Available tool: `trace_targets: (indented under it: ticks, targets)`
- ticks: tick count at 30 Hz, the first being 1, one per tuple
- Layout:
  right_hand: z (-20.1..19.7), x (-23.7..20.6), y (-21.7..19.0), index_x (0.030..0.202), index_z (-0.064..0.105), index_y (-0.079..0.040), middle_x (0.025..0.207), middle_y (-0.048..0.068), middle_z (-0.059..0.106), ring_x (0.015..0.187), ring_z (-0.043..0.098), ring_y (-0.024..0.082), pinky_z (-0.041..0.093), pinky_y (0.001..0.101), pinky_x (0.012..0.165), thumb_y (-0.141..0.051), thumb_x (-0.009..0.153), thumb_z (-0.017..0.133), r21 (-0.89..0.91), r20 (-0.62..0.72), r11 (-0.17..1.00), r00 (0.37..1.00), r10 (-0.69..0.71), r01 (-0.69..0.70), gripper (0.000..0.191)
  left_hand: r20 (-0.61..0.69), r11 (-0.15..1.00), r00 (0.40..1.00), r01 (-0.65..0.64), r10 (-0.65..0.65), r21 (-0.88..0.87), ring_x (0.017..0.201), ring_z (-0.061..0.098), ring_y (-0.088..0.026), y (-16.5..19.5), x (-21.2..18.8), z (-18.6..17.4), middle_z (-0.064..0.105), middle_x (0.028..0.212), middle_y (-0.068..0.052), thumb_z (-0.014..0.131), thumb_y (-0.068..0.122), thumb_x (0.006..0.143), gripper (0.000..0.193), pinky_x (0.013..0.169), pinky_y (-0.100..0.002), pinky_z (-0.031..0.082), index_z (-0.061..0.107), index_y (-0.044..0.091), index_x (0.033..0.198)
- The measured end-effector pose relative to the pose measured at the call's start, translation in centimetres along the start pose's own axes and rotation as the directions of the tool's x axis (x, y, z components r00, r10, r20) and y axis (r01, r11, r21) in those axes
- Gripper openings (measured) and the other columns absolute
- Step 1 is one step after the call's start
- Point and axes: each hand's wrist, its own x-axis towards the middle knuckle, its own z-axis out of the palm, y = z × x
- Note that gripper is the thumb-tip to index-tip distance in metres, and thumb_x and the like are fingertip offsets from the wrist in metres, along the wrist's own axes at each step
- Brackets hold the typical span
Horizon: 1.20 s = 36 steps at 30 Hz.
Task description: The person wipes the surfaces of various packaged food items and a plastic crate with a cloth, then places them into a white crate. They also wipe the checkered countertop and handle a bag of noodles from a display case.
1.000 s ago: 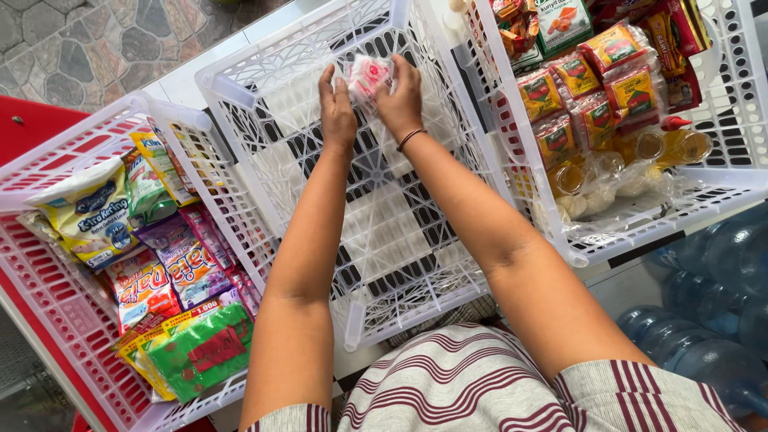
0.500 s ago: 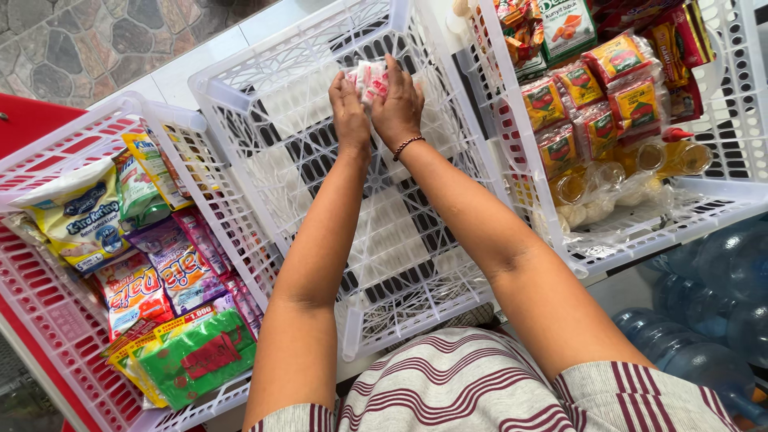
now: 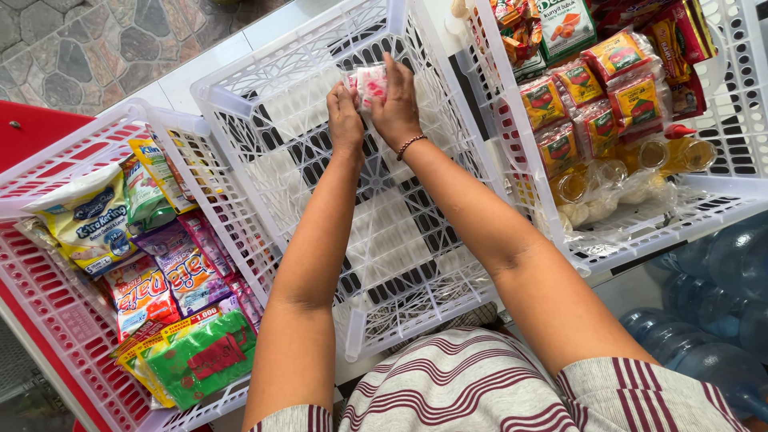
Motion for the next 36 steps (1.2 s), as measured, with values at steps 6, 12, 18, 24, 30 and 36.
trace_targets:
  ticks: [6,12,18,24,30,36]
  targets:
    - [0.6,0.6,-0.1,0.162,0.019,-0.014,0.165,0.017,0.027,0.149,0.029,0.039,0.024,0.0548,0.116,-0.018,0.092,0.067,-0.39,0.103,0.906,0.986,-0.132,0.162,0.085,-0.008,0.914,0.982,-0.175,0.191,0.365,0.135,0.058,-0.03,0.4,-1.1,0.0,0.057,0.147,-0.019,0.038,0.04,0.11,0.053,0.113,-0.039,0.045,0.042,0.008,0.151]
    - [-0.5,3.0,-0.4,0.157,0.025,-0.006,0.147,0.016,0.042,0.141,0.037,0.037,0.018,0.0583,0.117,-0.014,0.081,0.067,-0.432,0.415,0.857,0.905,-0.089,0.282,0.087,0.112,0.94,0.954,-0.293,0.277,0.174,0.146,0.044,-0.031,-0.1,-0.8,-0.9,0.04,0.16,-0.021,0.037,0.036,0.115,0.053,0.12,-0.04,0.036,0.029,0.007,0.158]
    - [-1.3,4.1,-0.2,0.117,0.061,-0.013,0.124,0.014,0.054,0.121,0.052,0.034,0.045,0.0459,0.104,-0.015,0.08,0.076,-0.382,0.46,0.896,0.887,-0.027,0.226,0.04,0.049,0.993,0.993,-0.112,0.11,0.032,0.118,0.059,-0.024,0.1,-0.8,-1.7,0.048,0.145,-0.019,0.034,0.042,0.113,0.055,0.109,-0.036,0.047,0.034,0.01,0.157]
    - [-2.0,2.9,0.2,0.1,0.062,-0.011,0.106,0.011,0.065,0.101,0.064,0.035,0.052,0.0463,0.085,-0.017,0.079,0.084,-0.252,0.43,0.957,0.902,-0.021,0.142,0.031,-0.023,1.0,0.999,-0.024,0.024,-0.018,0.113,0.059,-0.022,0.6,-1.3,-2.2,0.05,0.148,-0.012,0.041,0.043,0.107,0.054,0.098,-0.037,0.046,0.042,0.011,0.151]
    - [-6.2,-0.5,0.2,0.108,0.061,-0.009,0.103,0.006,0.071,0.092,0.072,0.017,0.06,0.0317,0.081,-0.014,0.086,0.082,0.281,0.405,0.938,0.911,0.077,-0.204,0.031,0.301,0.955,0.95,0.16,-0.081,-0.25,0.125,0.06,-0.024,2.4,-4.8,-3.9,0.056,0.144,-0.014,0.049,0.045,0.102,0.06,0.104,-0.043,0.049,0.043,0.011,0.151]
    - [-11.6,-8.7,-0.8,0.119,0.059,0.0,0.111,0.005,0.068,0.097,0.069,0.01,0.06,0.0266,0.083,-0.007,0.095,0.074,0.667,0.483,0.597,0.869,0.109,-0.446,0.029,0.687,0.74,0.715,0.53,-0.127,-0.414,0.12,0.066,-0.026,2.9,-12.8,-3.4,0.064,0.134,-0.015,0.048,0.039,0.107,0.053,0.105,-0.046,0.055,0.048,0.006,0.149]
